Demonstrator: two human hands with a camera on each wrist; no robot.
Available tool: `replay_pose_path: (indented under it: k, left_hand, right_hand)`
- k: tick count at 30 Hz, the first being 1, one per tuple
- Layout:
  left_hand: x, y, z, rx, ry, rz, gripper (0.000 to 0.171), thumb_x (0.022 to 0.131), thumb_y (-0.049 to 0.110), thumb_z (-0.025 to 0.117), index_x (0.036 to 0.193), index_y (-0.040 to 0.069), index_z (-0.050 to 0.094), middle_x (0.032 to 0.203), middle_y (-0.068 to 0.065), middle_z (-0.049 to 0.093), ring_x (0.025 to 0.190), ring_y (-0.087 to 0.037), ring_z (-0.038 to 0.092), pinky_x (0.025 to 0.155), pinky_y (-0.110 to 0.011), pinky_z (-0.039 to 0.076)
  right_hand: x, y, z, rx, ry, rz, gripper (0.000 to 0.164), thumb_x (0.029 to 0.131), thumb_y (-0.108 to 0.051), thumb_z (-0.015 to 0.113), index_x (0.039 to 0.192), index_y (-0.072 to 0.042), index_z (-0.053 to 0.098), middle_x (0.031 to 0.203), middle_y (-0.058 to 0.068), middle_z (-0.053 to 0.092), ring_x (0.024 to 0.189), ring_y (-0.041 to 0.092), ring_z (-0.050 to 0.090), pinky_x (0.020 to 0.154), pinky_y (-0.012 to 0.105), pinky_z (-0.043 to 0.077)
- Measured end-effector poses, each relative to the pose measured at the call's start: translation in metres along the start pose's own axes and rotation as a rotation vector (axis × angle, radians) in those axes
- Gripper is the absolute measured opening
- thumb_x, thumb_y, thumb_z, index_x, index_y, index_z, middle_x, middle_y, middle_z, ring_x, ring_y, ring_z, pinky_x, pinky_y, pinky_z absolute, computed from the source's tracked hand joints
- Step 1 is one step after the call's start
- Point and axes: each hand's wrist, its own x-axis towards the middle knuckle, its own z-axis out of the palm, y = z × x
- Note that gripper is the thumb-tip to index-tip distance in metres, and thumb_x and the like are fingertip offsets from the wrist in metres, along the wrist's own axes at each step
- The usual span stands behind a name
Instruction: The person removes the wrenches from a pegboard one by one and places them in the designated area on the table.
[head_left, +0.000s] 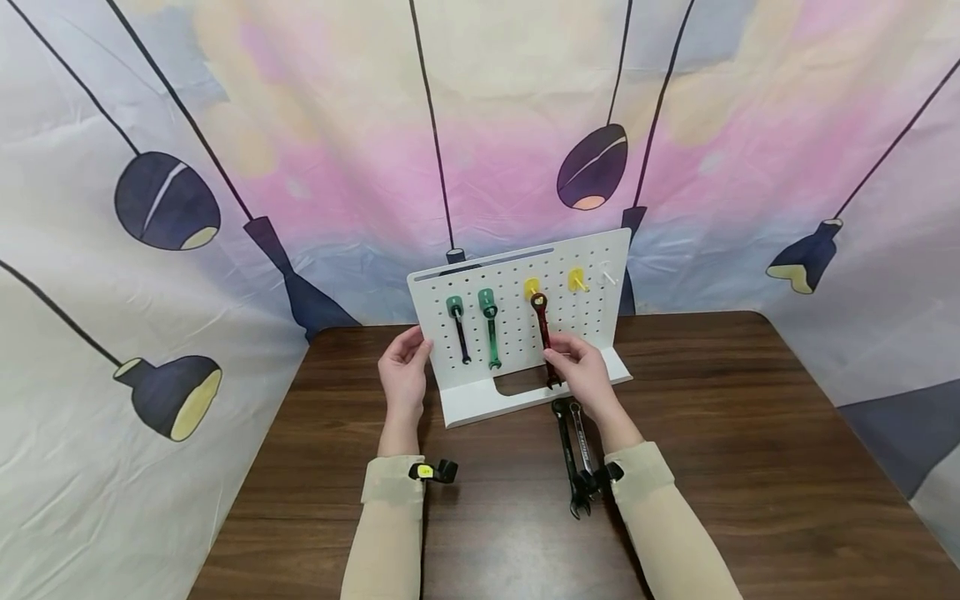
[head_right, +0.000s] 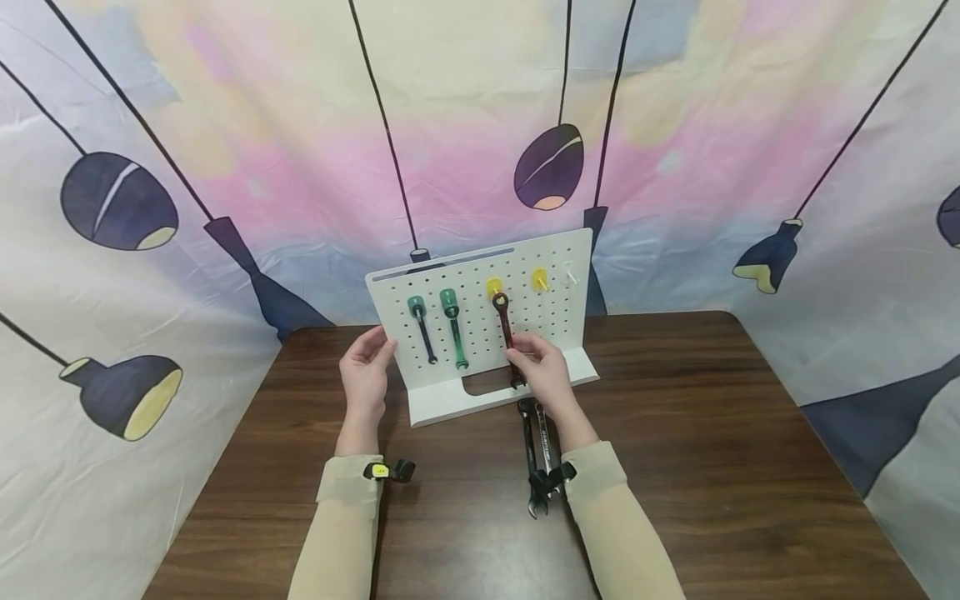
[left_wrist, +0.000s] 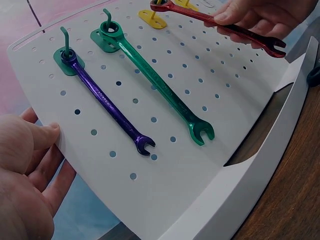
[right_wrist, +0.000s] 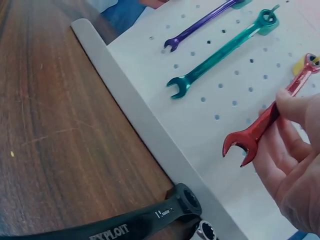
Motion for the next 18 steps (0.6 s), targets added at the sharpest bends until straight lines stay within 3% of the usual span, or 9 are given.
replay_pose_path:
  k: [12, 18]
  left_hand:
    - [0.000, 0.001, 0.000, -0.006, 0.009, 0.020, 0.027, 0.097, 0.001, 0.079, 0.124, 0.000, 0.077, 0.100, -0.003, 0.075, 0.091, -0.013, 0.067, 0.081, -0.022, 0.056]
    - [-0.001, 0.000, 0.000, -0.001, 0.009, 0.023, 0.026, 0.097, 0.000, 0.078, 0.123, -0.001, 0.077, 0.100, -0.004, 0.074, 0.090, -0.013, 0.067, 0.080, -0.022, 0.056]
  right_hand:
    - [-0.003, -0.009, -0.011, -0.035, -0.083, 0.035, 0.035, 0.106, -0.010, 0.070, 0.138, 0.003, 0.066, 0.116, 0.015, 0.070, 0.104, 0.021, 0.069, 0.089, 0.029, 0.059]
    - [-0.004, -0.005, -0.016, -0.029, -0.099, 0.074, 0.037, 0.106, -0.009, 0.068, 0.139, 0.006, 0.064, 0.113, 0.007, 0.069, 0.099, 0.012, 0.068, 0.088, 0.028, 0.059]
